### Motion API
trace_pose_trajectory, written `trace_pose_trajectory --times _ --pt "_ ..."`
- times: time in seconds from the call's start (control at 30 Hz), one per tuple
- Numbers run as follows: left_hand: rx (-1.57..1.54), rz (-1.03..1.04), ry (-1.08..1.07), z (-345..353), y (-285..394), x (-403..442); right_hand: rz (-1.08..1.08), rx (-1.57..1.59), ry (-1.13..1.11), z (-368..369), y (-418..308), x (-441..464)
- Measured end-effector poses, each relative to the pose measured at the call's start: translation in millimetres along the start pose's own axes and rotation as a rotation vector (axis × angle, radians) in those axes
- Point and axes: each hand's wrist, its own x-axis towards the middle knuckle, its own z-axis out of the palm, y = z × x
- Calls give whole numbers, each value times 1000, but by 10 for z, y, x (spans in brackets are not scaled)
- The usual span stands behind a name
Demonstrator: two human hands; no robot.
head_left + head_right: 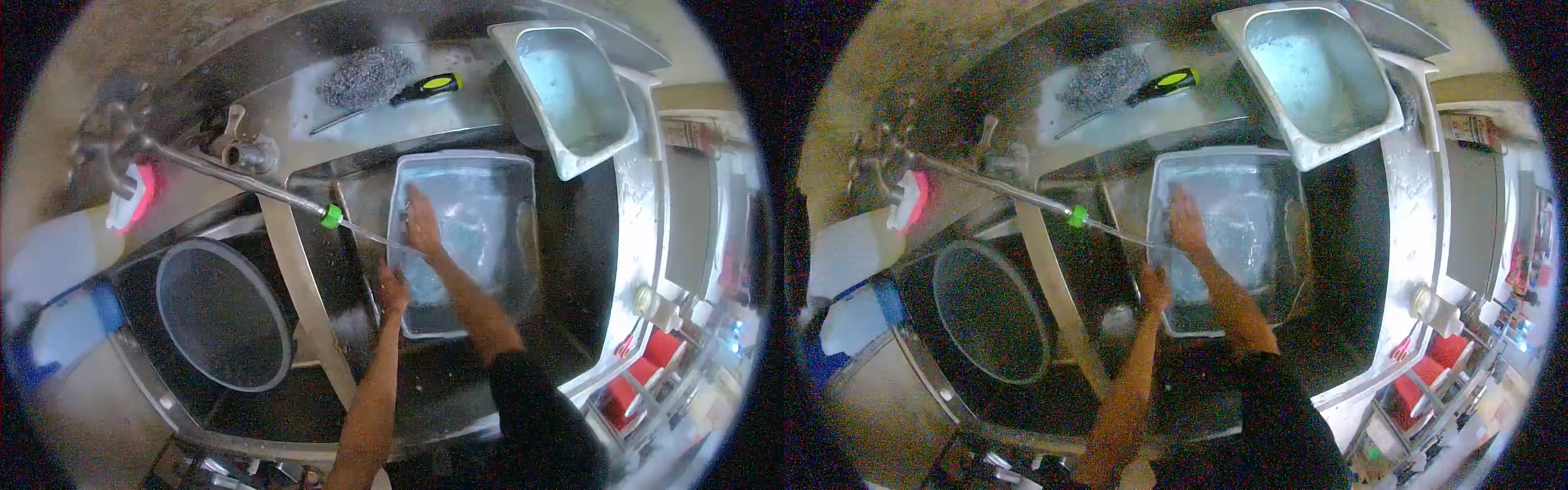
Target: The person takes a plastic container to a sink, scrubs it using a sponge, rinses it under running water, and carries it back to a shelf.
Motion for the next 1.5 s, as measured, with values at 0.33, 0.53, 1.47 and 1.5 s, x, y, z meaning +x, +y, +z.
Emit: trace_pose_trajectory --times 0.33,0.53,1.47,1.5 --pt "179 120 168 134 -271 -11 344 -519 495 -381 927 358" --pt "20 53 -35 -120 244 0 207 113 -320 -1709 306 259" --pt "75 70 42 290 -448 -19 -185 -42 -515 -760 427 -1046" --pt "-13 44 58 183 -140 -23 6 163 -619 -708 748 -1232"
